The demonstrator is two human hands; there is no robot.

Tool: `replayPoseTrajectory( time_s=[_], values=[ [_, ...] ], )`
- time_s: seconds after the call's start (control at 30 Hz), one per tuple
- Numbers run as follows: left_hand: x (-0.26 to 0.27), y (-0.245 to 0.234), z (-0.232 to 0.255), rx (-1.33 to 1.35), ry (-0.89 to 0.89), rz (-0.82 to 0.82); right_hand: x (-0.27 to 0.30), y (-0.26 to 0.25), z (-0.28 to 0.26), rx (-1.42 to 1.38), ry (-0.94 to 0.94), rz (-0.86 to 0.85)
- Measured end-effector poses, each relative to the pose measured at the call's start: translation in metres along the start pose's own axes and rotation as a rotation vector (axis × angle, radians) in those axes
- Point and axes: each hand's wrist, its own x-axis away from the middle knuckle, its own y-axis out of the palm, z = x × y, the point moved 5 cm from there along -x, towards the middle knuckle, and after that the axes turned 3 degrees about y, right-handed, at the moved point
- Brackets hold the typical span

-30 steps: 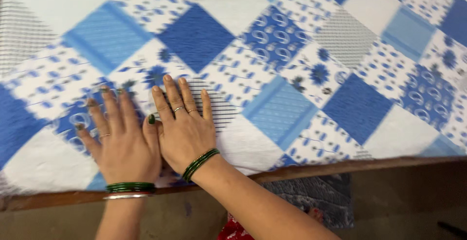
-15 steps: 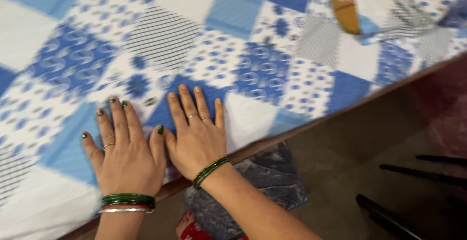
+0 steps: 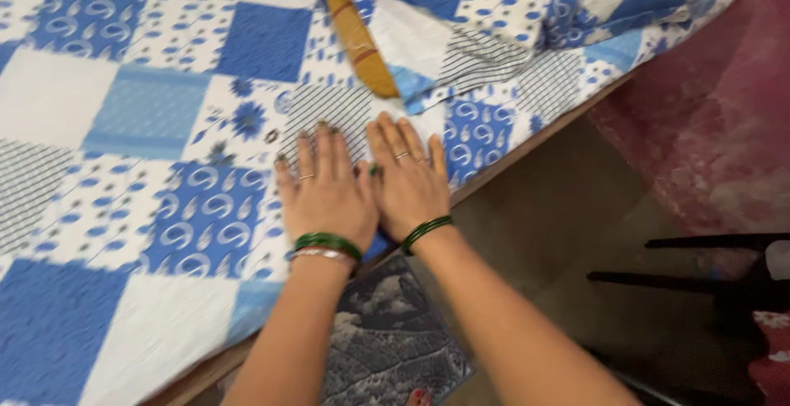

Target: The person puts a patterned blue and white sheet onto a bed, tucking in the corners and sides before placing two matching pillows at the head of the bed.

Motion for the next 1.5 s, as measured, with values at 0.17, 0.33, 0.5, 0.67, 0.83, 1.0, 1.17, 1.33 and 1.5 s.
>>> replayPoseTrajectory(
  time_s=[0.17, 0.33, 0.5, 0.67, 0.83, 1.0, 1.17, 1.33, 1.5],
  values=[
    [-0.032, 0.024, 0.061, -0.018, 0.020, 0.041, -0.019, -0.010, 0.081, 0.062, 0.045, 0.036],
    [-0.031, 0.023, 0.061, -0.010, 0.033, 0.101, -0.015, -0.013, 0.086, -0.048, -0.016, 0.229],
    [-0.033, 0.021, 0.060, -0.030, 0.041, 0.104, -0.015, -0.023, 0.082, -0.090, -0.019, 0.250],
    [-0.033, 0.021, 0.060, -0.011, 0.048, 0.093, -0.015, -0.026, 0.079, -0.085, -0.006, 0.265],
    [-0.036, 0.021, 0.058, 0.017, 0.018, 0.083, -0.017, -0.027, 0.076, -0.063, -0.002, 0.234],
    [-0.035, 0.024, 0.058, 0.014, 0.015, 0.079, -0.017, -0.024, 0.077, -0.051, -0.002, 0.218],
    [-0.034, 0.021, 0.058, 0.011, 0.019, 0.106, -0.017, -0.024, 0.077, -0.053, 0.000, 0.232],
    [-0.035, 0.016, 0.061, -0.003, 0.020, 0.120, -0.019, -0.024, 0.079, -0.052, -0.003, 0.189],
    [-0.036, 0.013, 0.062, -0.028, 0.007, 0.107, -0.020, -0.024, 0.078, -0.055, -0.016, 0.196]
  ],
)
